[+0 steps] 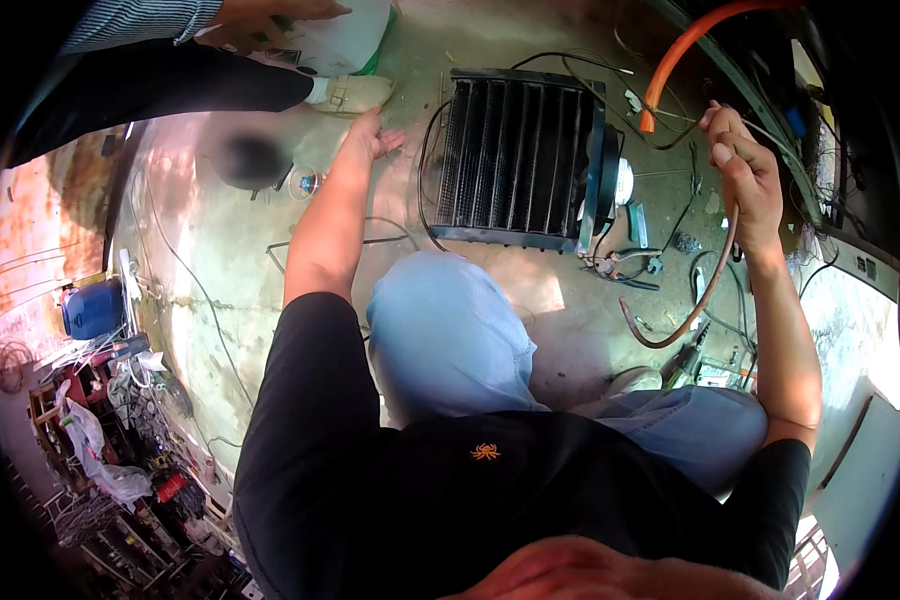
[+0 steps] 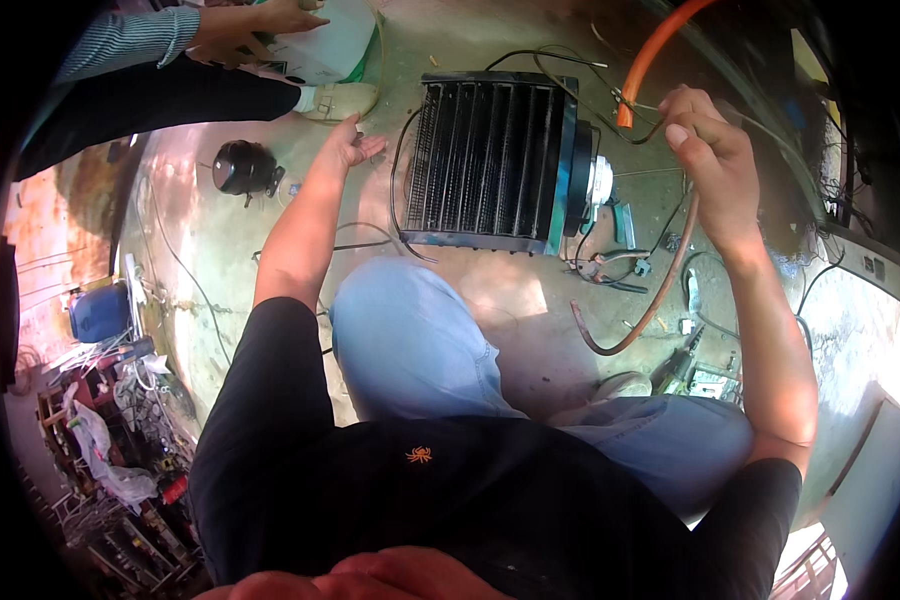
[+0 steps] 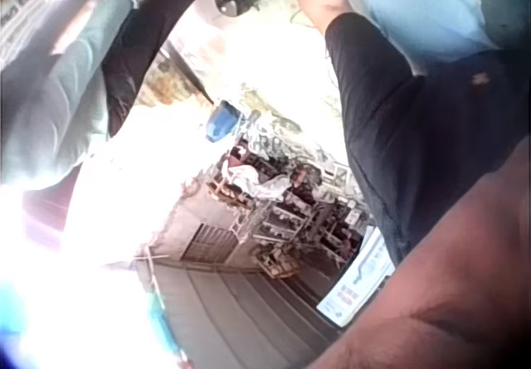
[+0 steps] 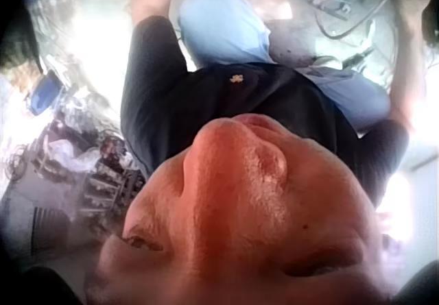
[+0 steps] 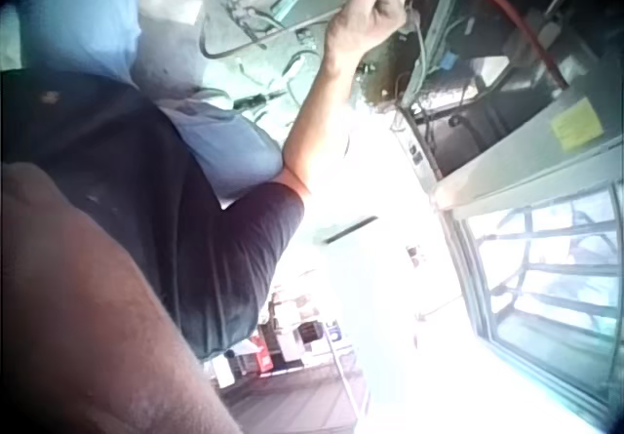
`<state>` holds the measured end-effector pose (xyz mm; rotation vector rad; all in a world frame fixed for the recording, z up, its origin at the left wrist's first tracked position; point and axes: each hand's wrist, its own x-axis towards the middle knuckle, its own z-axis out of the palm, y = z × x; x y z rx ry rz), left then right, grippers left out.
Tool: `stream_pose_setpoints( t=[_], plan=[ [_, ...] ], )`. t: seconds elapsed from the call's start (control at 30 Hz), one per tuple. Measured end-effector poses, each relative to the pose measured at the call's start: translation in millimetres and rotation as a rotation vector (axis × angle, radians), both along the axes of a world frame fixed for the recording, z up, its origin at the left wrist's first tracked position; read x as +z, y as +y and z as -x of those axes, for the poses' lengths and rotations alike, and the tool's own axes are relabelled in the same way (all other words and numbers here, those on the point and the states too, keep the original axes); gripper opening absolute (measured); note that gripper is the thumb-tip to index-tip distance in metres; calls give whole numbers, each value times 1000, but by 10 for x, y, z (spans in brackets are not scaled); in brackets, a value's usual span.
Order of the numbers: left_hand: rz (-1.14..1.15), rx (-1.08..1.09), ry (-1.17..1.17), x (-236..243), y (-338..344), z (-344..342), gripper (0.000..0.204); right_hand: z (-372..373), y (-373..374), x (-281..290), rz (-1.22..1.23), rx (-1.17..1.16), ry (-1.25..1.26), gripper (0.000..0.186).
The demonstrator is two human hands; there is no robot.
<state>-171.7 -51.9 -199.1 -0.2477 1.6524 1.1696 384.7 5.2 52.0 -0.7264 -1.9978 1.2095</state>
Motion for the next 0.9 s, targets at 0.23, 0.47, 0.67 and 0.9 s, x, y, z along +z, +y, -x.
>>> stream_pose_setpoints(
  t=[0.23,0.47,0.67,0.9],
  plan=[
    [-261,508,-251,-739,442,437,73,117,11,107,-53,-9,-67,36],
    [-1031,446,-434,-603,82,1350,41,243,72,62,-34,34,-26,38],
    [-675,-343,246,1080,342,-306,46,124,120,119,21,-56,15,34],
    [-953,-1107,104,2627,-615,-1986,45,56,301,54,26,-50,140,32]
  ],
)
